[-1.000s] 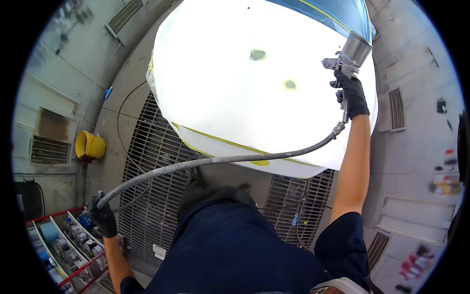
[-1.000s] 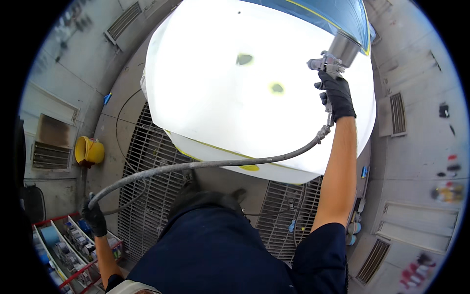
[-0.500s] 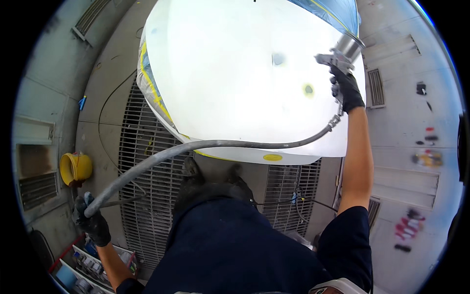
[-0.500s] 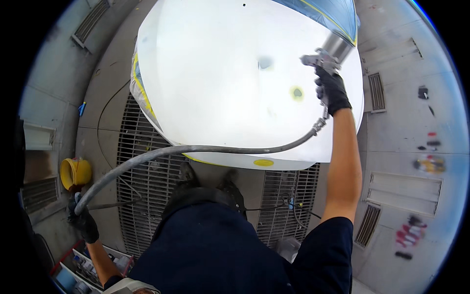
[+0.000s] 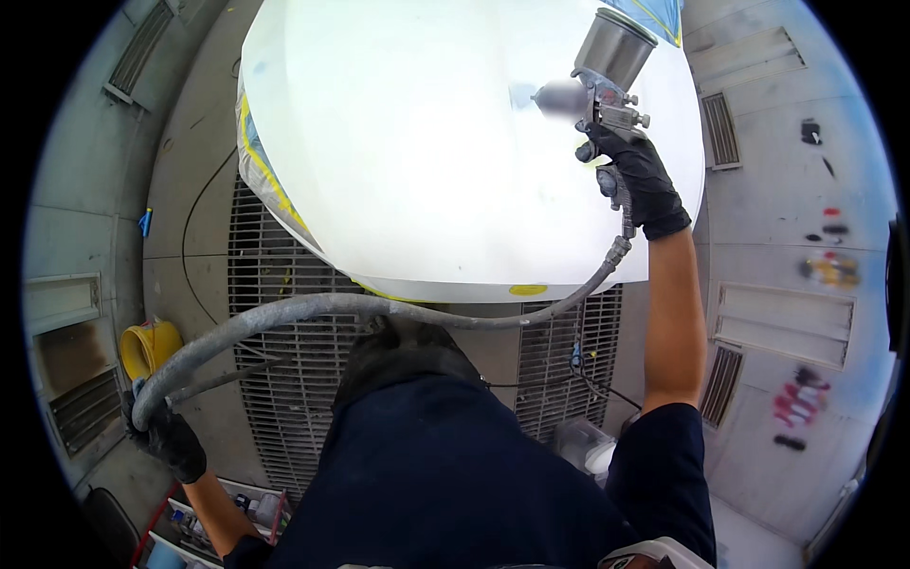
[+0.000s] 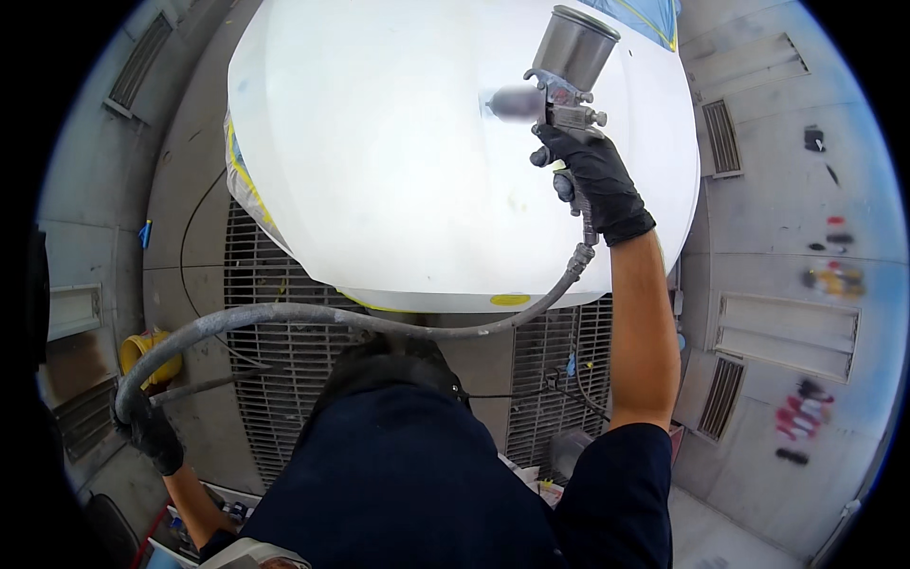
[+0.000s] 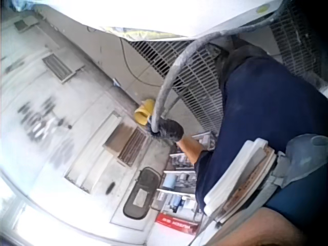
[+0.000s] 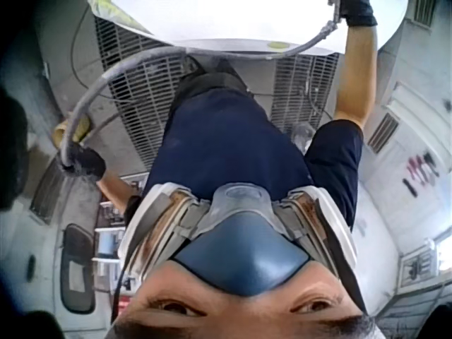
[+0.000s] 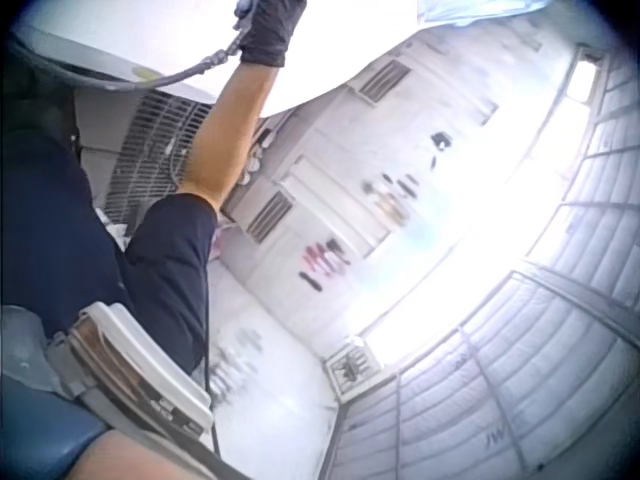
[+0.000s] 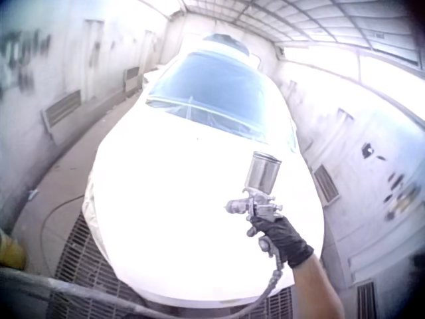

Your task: The person uses a spray gun to apply white paint to a car's hood and front fenders inside a paint booth. The vehicle is masked with blue plastic and yellow tape to protect adjacent areas. The person moves around the front of the car, spraying the hood, fenders, and bumper in smooth, overlapping passes.

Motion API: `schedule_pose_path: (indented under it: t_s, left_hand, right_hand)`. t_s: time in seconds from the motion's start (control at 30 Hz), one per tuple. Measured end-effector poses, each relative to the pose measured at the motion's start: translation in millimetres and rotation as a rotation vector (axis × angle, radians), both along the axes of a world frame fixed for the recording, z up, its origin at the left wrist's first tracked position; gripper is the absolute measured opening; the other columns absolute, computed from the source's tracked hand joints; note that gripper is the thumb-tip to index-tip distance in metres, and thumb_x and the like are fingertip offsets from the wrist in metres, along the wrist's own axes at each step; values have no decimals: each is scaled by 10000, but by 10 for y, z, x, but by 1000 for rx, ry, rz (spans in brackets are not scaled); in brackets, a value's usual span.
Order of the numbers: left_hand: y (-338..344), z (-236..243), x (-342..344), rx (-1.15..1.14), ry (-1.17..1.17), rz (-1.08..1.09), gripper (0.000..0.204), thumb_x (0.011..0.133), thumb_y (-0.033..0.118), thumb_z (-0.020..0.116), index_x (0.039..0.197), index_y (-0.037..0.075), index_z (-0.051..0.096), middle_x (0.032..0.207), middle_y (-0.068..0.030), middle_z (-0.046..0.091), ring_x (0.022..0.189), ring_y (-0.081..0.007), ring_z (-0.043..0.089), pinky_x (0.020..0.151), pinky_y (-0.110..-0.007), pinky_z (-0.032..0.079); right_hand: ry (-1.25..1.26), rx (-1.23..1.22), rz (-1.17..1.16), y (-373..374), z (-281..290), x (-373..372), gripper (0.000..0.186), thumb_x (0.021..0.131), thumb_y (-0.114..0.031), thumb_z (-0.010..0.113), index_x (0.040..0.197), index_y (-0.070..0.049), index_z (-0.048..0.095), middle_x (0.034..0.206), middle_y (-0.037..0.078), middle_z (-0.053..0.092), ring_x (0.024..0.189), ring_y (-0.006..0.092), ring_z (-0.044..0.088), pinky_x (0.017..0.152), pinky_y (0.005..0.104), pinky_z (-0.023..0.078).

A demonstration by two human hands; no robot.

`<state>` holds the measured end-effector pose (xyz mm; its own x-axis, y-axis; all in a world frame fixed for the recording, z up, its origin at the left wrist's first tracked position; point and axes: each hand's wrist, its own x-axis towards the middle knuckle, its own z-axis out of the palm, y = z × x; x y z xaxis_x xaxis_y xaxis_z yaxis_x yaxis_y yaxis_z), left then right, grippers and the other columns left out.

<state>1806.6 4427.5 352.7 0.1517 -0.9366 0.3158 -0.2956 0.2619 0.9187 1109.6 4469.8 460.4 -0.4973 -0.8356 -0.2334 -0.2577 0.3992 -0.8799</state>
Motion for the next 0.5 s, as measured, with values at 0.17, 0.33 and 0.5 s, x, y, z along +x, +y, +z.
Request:
schedule_pose_path:
  t_s: [0.17,0.33,0.5]
  left_hand:
    - [134,-20,-290,52,77,-98,328,987,202,532,1231,-14,575,1209,-116,609,1104,-212,586,981,-355,443]
    - [440,-118,-703,76,255,-198,177,915,126,658,1079,67,628,1177,-95,619,1041,-218,620,869,-375,524]
    - [247,-29,-874,116,-380,-278,66,919,81,641,957,38,608,896,-31,569,800,-144,555,711,-301,460]
  right_hand:
    - [20,85,-278,404,-196,-490,316,849,-409,708,947,-128,602,672,-46,518,430,44,457,382,210,368]
    - [146,90,-547,1069,-99,-1034,261,873,-341,702,1004,-138,605,660,-27,543,422,62,478,341,219,366]
    - [250,176,-608,1158,-82,-828,258,894,-332,681,951,-106,569,667,-9,570,400,58,461,342,223,356]
